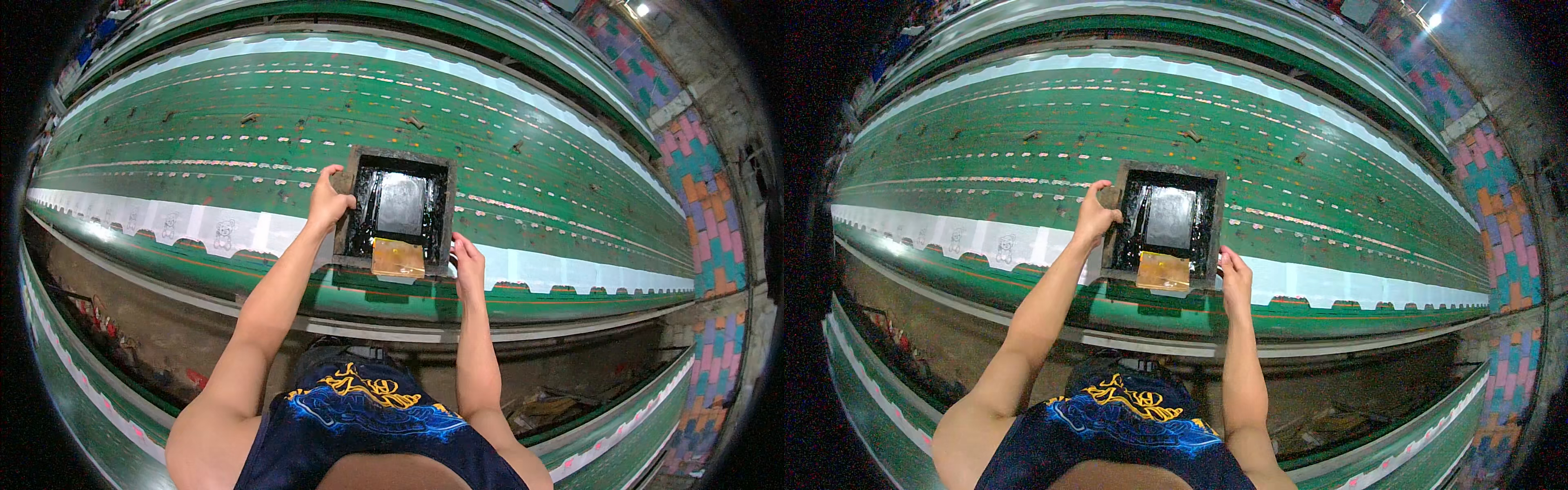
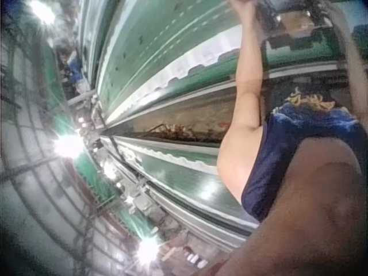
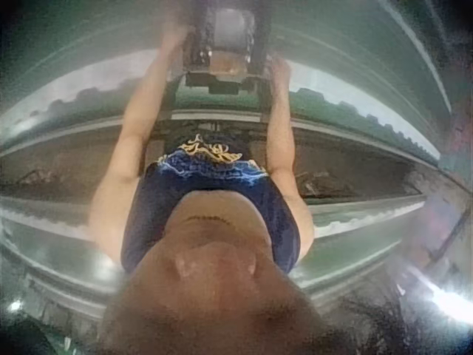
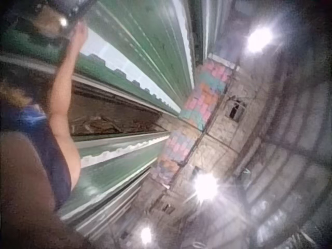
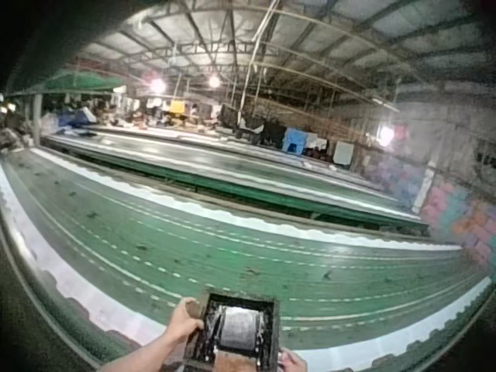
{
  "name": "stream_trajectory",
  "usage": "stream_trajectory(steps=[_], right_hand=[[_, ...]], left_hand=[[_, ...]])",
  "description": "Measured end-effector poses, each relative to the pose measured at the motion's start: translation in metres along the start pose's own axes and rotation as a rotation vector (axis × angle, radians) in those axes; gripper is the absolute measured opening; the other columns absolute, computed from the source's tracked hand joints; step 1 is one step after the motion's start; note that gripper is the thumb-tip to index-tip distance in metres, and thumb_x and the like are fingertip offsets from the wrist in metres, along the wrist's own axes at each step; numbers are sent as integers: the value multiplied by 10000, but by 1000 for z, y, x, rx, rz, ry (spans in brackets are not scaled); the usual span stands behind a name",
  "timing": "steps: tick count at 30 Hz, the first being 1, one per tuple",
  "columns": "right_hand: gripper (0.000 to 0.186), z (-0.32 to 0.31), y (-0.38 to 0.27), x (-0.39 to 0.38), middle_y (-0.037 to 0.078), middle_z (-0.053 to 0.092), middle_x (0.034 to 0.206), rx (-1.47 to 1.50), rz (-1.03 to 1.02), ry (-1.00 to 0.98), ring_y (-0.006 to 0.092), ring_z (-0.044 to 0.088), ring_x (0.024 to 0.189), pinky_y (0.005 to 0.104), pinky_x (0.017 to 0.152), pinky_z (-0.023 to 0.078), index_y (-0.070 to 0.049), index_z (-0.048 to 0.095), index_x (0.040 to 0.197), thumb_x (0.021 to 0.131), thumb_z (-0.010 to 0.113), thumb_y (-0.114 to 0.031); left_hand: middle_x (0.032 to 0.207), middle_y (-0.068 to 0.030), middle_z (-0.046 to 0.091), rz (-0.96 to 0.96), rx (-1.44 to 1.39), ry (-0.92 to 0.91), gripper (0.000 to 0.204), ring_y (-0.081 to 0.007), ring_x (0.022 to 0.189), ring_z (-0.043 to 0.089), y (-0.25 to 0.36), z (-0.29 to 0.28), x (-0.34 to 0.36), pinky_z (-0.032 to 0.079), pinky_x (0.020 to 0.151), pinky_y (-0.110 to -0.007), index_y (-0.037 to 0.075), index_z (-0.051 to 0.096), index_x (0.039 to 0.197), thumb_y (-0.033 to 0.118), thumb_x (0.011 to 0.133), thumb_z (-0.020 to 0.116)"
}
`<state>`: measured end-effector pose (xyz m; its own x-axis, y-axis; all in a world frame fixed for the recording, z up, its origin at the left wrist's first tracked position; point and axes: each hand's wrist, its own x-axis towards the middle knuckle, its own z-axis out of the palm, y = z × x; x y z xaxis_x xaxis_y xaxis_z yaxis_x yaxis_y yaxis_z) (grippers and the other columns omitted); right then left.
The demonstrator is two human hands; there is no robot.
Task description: The person holds a screen printing frame over a long green textile and uses a squeegee to spread ink across the screen, repeatedly moving the frame along the fabric to print a pattern. The person adjusts the frame and repositions it multiple times to continue the print run.
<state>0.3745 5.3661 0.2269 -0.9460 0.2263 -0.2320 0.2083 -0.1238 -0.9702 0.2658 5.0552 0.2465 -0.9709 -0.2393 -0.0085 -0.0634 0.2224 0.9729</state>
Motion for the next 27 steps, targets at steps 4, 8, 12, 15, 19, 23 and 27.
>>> stream_trajectory(steps=[4, 8, 12, 15, 19, 23, 27], right_hand=[[332, -23, 3, 9, 153, 682, 1174, -357, -224, 42, 220, 639, 1063, 316, 936, 481, 40, 638, 1236, 963, 599, -144], [306, -35, 9, 2, 142, 689, 1166, -401, -227, 32, 225, 643, 1060, 316, 937, 480, 29, 656, 1207, 928, 609, -89], [287, -39, 32, -25, 123, 703, 1076, -412, -156, 49, 199, 655, 948, 316, 872, 501, 21, 662, 1185, 913, 625, -63], [287, -43, 58, -44, 89, 702, 1024, -468, -116, 53, 167, 638, 893, 302, 822, 496, 12, 662, 1186, 907, 635, -49], [305, -49, 88, -56, 72, 695, 1009, -475, -112, 54, 142, 625, 890, 288, 798, 489, 11, 652, 1212, 913, 634, -45], [303, -48, 99, -60, 76, 698, 1023, -432, -65, 71, 145, 630, 889, 291, 797, 495, 14, 651, 1211, 914, 636, -49], [305, -51, 107, -58, 108, 702, 1099, -449, 21, 78, 181, 655, 964, 312, 849, 505, 0, 658, 1209, 911, 637, -57]], left_hand=[[1070, -129, 639, -48, -68, -29, 759, -267, 968, 612, -6, 17, -4, 496, 824, -357, 116, 538, 1252, -52, 540, 740], [1053, -123, 639, 51, -17, -5, 744, -251, 949, 610, -12, 24, -16, 496, 815, -352, 116, 537, 1249, -55, 552, 733], [1143, -125, 633, -55, -29, -74, 752, -254, 994, 609, -23, 25, -46, 493, 857, -342, 114, 527, 1271, -63, 568, 723], [1202, -139, 623, 19, 63, -45, 754, -260, 1090, 594, -43, 23, -72, 477, 916, -340, 105, 520, 1278, -62, 571, 724], [1192, -151, 628, -55, 88, -73, 751, -271, 1126, 586, -60, 23, -94, 468, 942, -344, 103, 518, 1271, -58, 570, 733], [1108, -136, 644, -115, 49, -47, 752, -271, 1055, 604, -89, 23, -102, 482, 907, -348, 117, 518, 1261, -60, 562, 733], [1083, -143, 647, -134, 68, -70, 750, -271, 1018, 614, -91, 25, -103, 492, 883, -355, 121, 509, 1262, -55, 568, 729]])
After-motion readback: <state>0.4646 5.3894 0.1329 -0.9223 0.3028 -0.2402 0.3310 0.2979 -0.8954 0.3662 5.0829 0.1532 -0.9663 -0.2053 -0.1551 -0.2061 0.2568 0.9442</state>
